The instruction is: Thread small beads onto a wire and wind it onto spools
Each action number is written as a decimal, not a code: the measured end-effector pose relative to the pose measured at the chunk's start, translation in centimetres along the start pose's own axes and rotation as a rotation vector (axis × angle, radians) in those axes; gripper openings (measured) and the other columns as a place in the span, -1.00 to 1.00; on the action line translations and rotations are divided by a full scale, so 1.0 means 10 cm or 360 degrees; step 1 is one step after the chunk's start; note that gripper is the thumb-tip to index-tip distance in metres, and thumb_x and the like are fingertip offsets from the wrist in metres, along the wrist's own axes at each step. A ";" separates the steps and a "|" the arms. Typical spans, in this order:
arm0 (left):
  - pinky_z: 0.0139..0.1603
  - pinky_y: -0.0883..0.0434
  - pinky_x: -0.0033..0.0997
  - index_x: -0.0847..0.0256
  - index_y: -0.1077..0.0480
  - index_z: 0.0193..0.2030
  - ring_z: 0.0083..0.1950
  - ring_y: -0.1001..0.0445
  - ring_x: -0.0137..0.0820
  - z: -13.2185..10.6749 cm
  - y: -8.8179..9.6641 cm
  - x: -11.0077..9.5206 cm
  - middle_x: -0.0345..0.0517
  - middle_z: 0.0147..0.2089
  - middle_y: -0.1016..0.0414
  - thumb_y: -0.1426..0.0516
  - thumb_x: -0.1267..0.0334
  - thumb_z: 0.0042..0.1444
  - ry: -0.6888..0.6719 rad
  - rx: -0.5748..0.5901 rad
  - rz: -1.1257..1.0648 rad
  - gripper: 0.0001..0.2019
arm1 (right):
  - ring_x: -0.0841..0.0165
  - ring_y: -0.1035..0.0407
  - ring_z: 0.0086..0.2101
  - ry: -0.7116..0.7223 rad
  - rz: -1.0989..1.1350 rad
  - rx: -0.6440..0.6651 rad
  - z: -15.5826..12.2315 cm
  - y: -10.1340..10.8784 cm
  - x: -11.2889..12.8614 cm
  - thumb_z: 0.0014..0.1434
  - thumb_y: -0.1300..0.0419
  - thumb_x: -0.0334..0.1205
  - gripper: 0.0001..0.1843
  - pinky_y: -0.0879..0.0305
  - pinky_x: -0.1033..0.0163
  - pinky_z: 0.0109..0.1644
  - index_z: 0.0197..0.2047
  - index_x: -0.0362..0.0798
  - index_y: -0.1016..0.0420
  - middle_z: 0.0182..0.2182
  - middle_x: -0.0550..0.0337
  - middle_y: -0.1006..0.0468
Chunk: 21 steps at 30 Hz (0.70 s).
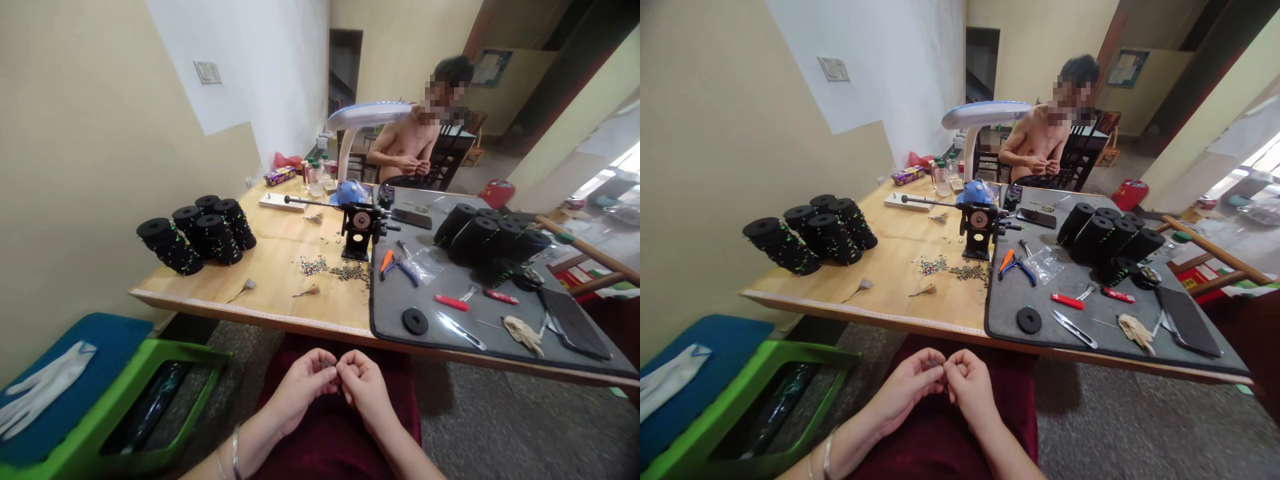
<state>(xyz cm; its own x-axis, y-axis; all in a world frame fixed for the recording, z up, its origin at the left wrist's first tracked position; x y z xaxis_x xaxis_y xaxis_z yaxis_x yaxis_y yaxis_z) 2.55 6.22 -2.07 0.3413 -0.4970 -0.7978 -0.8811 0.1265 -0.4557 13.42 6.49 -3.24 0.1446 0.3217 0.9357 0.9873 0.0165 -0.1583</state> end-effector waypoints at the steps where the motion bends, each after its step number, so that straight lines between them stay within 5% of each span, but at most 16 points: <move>1: -0.29 -0.41 -0.44 0.27 -0.35 -0.36 -0.38 -0.41 -0.48 0.01 0.00 0.01 -0.19 -0.36 -0.40 -0.29 0.27 -0.07 0.0003 0.0016 -0.0015 -0.80 | 0.61 0.05 -0.80 -0.0010 0.0021 0.0008 0.00 0.00 -0.01 0.00 -0.23 -0.02 -0.70 0.17 0.47 -0.72 -0.48 -0.07 -0.28 -0.83 0.49 -0.20; 21: -0.47 -0.25 -0.55 0.28 -0.33 -0.43 -0.51 -0.28 -0.57 0.10 0.17 0.16 -0.29 -0.50 -0.32 -0.29 0.23 -0.10 0.0067 -0.0138 -0.0120 -0.77 | 0.62 0.12 -0.82 -0.0288 0.0120 0.0223 -0.10 -0.12 -0.21 -0.03 -0.24 0.07 -0.61 0.31 0.42 -0.72 -0.52 -0.07 -0.26 -0.87 0.49 -0.21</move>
<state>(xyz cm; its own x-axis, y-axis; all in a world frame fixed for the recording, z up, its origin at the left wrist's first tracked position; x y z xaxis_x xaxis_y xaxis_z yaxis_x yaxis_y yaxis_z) 1.95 6.48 -4.49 0.3953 -0.5378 -0.7447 -0.8791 0.0135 -0.4764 12.02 4.83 -4.65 0.1909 0.4910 0.8500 0.9534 0.1132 -0.2796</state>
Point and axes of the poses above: each hand's wrist, its own z-axis towards the middle knuckle, its own y-axis out of the back of the hand, x = y × z, the point moved 7 cm from there along z, towards the middle knuckle
